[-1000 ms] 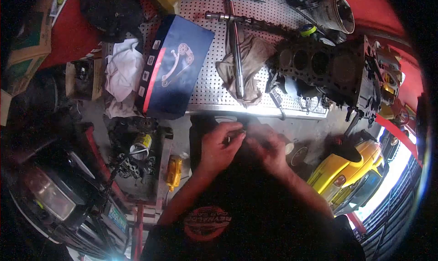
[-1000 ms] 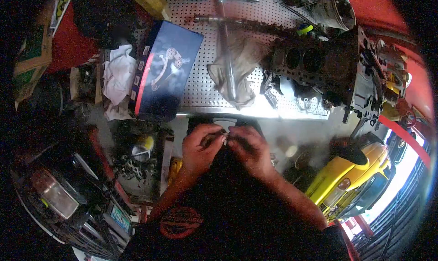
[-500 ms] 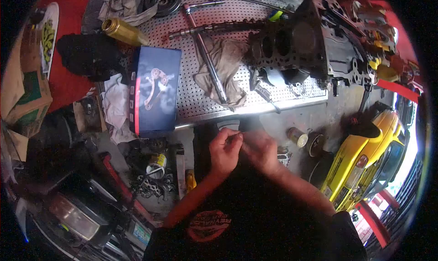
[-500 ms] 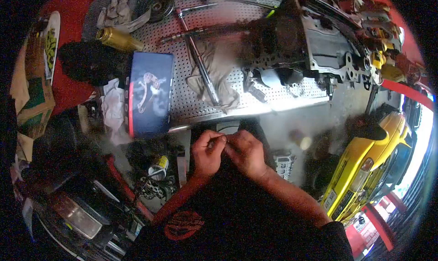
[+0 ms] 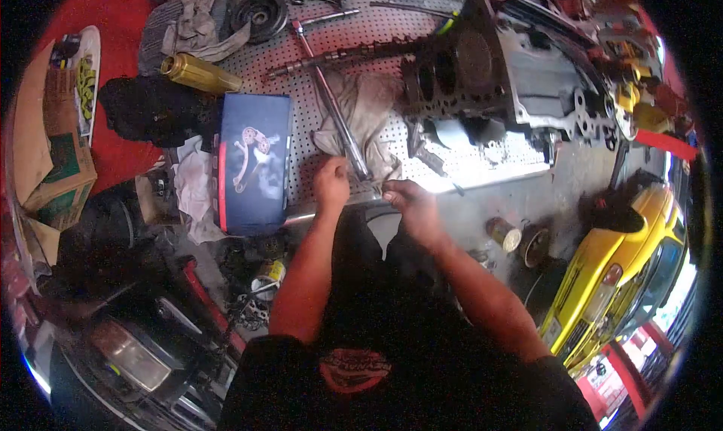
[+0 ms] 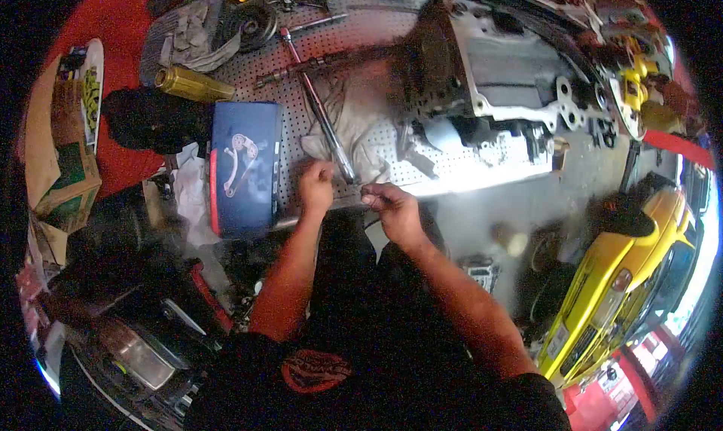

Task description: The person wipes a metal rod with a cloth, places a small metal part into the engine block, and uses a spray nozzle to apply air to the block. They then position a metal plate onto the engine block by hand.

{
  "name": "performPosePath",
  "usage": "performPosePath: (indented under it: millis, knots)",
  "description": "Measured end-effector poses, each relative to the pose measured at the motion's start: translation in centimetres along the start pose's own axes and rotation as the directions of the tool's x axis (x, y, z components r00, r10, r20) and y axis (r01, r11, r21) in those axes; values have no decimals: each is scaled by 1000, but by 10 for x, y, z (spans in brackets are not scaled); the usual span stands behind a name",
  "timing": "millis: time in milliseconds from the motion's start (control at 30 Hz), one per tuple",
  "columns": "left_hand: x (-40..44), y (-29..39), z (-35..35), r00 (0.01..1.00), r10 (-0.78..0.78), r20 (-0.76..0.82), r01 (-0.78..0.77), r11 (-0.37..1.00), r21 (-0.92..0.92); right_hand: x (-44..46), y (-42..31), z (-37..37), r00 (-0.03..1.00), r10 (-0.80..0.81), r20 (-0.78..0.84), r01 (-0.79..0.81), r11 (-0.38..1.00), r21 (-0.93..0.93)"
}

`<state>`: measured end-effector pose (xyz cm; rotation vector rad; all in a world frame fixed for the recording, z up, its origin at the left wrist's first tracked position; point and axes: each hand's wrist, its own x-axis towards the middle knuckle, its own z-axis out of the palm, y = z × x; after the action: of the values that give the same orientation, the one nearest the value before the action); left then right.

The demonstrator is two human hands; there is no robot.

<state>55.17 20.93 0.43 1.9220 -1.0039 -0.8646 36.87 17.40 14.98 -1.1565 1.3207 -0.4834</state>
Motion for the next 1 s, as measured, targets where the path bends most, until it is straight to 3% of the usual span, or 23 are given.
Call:
performPosePath:
  millis: [33, 133, 167, 233, 300, 333, 367, 433, 467, 500, 600, 700, 900, 1000]
  knots:
    - [-3, 18, -12, 1000, 0, -5, 0, 999, -39, 11, 0, 2, 995, -98, 12, 99, 991, -92]
    - [-15, 45, -34, 954, -275, 122, 298, 923, -242, 42, 21, 15, 965, -258, 39, 260, 940, -222]
    - [-23, 28, -28, 949, -248, 193, 309, 849, -428, 52, 29, 20, 954, -295, 47, 297, 920, -256]
    - [-25, 26, -23, 927, -310, 213, 376, 746, -550, 70, 29, 34, 933, -352, 72, 356, 882, -310]
    - [-27, 26, -16, 889, -370, 270, 448, 583, -678, 85, 50, 45, 911, -379, 161, 407, 774, -485]
    - [-25, 21, -12, 884, -370, 288, 459, 565, -685, 93, 66, 49, 901, -382, 205, 427, 708, -563]
    - [-22, 16, -8, 877, -371, 306, 472, 545, -692, 99, 82, 51, 855, -468, 222, 513, 705, -489]
    - [-21, 9, -7, 856, -404, 321, 511, 573, -641, 102, 88, 56, 855, -436, 283, 517, 662, -543]
    - [-21, 10, -6, 874, -401, 273, 473, 576, -667, 102, 88, 57, 853, -421, 308, 520, 637, -569]
    - [-18, 17, -4, 892, -393, 223, 429, 580, -693, 103, 89, 59, 817, -506, 276, 569, 633, -526]
    - [-19, 21, 9, 882, -446, 148, 398, 540, -742, 101, 85, 66, 840, -498, 215, 527, 657, -538]
    - [-16, 20, 12, 868, -482, 119, 400, 536, -744, 90, 77, 73, 927, -354, 125, 368, 791, -489]
    - [-22, 14, 12, 786, -591, 181, 545, 526, -652, 81, 82, 74, 887, -442, 132, 424, 668, -612]
    - [-14, 21, 9, 747, -636, 192, 564, 455, -689, 82, 77, 77, 892, -436, 118, 423, 716, -555]
